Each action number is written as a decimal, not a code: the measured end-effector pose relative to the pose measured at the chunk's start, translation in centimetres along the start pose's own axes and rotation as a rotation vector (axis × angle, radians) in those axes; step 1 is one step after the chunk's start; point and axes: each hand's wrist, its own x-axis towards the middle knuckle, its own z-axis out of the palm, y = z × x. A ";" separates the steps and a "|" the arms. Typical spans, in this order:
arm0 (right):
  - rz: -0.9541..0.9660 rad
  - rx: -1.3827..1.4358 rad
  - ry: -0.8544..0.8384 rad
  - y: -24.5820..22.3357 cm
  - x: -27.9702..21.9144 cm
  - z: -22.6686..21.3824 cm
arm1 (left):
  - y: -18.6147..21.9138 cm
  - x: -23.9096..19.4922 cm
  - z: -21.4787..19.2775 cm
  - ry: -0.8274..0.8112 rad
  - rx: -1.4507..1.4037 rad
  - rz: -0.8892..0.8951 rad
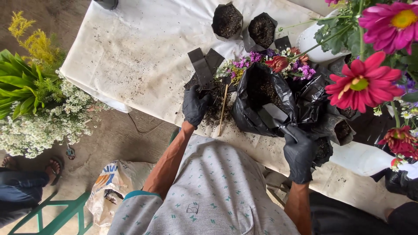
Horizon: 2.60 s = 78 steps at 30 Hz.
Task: The person uses a small trowel to scoop soil from a large black bag and fills several small black nursery bags with soil. They then use a wooden stick to create a hole in the soil and plant small flower seedlings into the bags.
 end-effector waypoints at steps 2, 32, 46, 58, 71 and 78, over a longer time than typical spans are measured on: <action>0.022 0.032 0.014 0.5 -0.2 0.1 | 0.3 -0.2 -0.3 0.010 0.002 -0.004; -0.409 0.366 -0.068 -7.7 -0.3 0.1 | -1.2 -1.4 0.5 0.169 -0.182 0.040; -0.735 -0.253 0.028 -10.9 0.3 3.7 | 0.3 -2.3 -0.4 0.129 -0.282 -0.014; -0.396 0.165 0.228 -3.7 -0.3 -0.4 | 0.1 -1.3 0.4 0.081 -0.147 0.042; -0.537 0.114 0.365 -5.9 0.3 4.0 | -0.8 -0.7 0.0 0.072 -0.070 0.074; -0.331 0.146 -0.226 -12.7 -1.6 16.2 | -0.3 -0.4 -0.9 0.008 -0.044 0.106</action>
